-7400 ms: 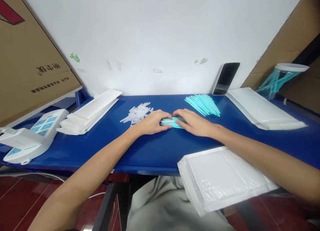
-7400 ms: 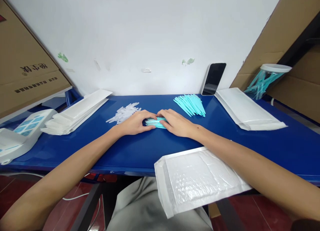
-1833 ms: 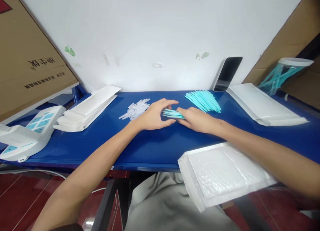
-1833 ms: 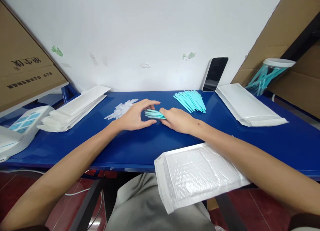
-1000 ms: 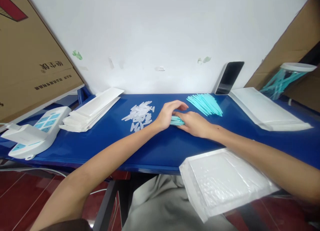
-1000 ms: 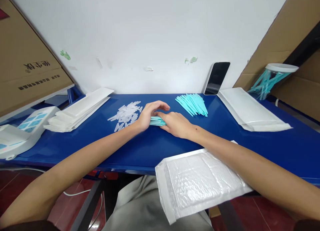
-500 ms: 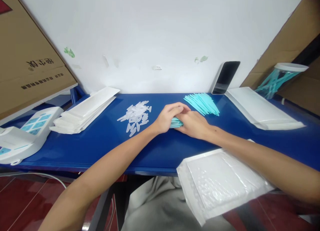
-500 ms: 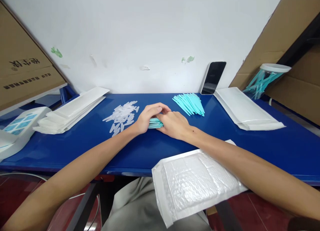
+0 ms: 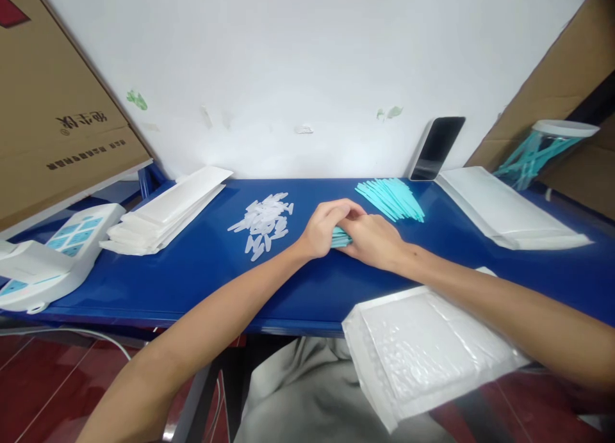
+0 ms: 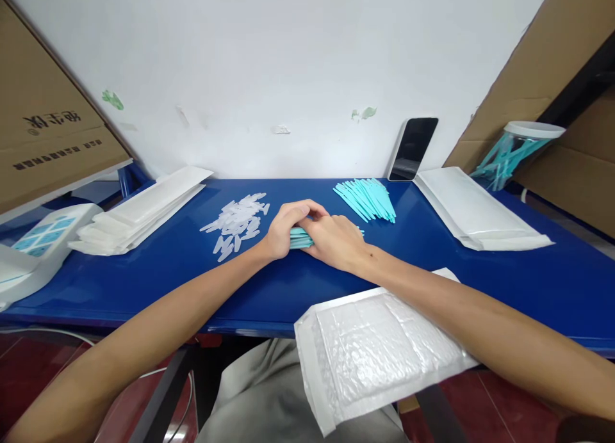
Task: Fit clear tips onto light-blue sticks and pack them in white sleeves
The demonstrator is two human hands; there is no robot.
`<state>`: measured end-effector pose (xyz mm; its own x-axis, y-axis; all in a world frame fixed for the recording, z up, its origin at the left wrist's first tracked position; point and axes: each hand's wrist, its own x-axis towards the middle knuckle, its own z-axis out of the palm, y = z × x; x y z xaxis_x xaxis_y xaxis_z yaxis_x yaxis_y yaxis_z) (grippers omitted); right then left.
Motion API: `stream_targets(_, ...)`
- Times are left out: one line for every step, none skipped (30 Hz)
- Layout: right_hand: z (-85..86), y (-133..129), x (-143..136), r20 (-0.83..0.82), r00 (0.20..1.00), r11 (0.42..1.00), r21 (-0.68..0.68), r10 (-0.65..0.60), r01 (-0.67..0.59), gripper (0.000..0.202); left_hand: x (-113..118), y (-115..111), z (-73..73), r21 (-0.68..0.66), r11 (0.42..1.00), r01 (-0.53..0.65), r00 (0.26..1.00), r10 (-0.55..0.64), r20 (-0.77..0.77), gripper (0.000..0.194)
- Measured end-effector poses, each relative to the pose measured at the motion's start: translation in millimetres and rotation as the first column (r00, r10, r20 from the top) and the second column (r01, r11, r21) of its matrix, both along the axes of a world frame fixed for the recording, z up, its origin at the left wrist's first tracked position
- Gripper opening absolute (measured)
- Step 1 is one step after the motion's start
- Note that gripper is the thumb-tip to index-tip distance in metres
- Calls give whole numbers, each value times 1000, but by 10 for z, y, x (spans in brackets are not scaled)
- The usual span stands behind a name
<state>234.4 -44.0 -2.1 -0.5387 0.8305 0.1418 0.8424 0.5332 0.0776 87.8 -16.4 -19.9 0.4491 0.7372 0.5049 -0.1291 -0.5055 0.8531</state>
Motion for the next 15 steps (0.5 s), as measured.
stream_targets(0, 0, -2, 10, 1000, 1000, -4, 1, -1, 36, 4, 0, -5, 0, 1000, 4, 1000, -4, -8, 35)
stream_targets(0, 0, -2, 18, 1000, 1000, -5, 2, -2, 36, 10, 1, -10, 2, 1000, 3, 1000, -3, -13, 34)
stream_targets(-1, 1, 1, 26, 1000, 1000, -2, 2, -2, 36, 15, 4, -13, 6, 1000, 0, 1000, 0, -16, 33)
stream_targets(-1, 3, 5, 32, 1000, 1000, 4, 1, -1, 36, 22, 9, -17, 12, 1000, -4, 1000, 4, -13, 32)
stream_targets(-3, 6, 12, 38, 999, 1000, 11, 0, -1, 37, 29, 15, -21, 18, 1000, -6, 1000, 6, -9, 32)
stream_targets(-7, 9, 21, 44, 999, 1000, 18, 1, -2, 38, 35, 21, -27, 22, 1000, -6, 1000, 6, -5, 32)
stream_targets(-12, 13, 30, 51, 999, 1000, 20, 5, -6, 38, 41, 28, -35, 24, 1000, -4, 1000, 4, -3, 32)
stream_targets(-19, 19, 40, 56, 998, 1000, 20, 10, -11, 38, 47, 34, -44, 23, 1000, -1, 1000, 1, -1, 32)
stream_targets(-27, 25, 50, 57, 998, 1000, 17, 18, -19, 38, 52, 39, -53, 15, 1000, 2, 1000, -2, 1, 32)
stream_targets(-35, 33, 58, 54, 998, 1000, 13, 28, -29, 38, 56, 43, -64, 2, 1000, 2, 1000, -2, 2, 32)
stream_targets(-43, 41, 64, 48, 998, 999, 9, 40, -40, 37, 59, 46, -74, -13, 1000, 0, 1000, 0, 4, 32)
stream_targets(-49, 49, 69, 41, 998, 999, 4, 51, -51, 37, 62, 49, -83, -28, 1000, -4, 1000, 5, 5, 33)
stream_targets(-53, 57, 73, 35, 998, 998, -1, 61, -61, 36, 63, 53, -90, -41, 999, -10, 1000, 10, 4, 34)
stream_targets(-56, 64, 76, 28, 997, 998, -8, 68, -68, 35, 64, 58, -95, -51, 999, -14, 1000, 14, 3, 35)
stream_targets(-58, 70, 80, 20, 997, 997, -16, 73, -72, 34, 62, 65, -96, -59, 998, -15, 1000, 16, 4, 37)
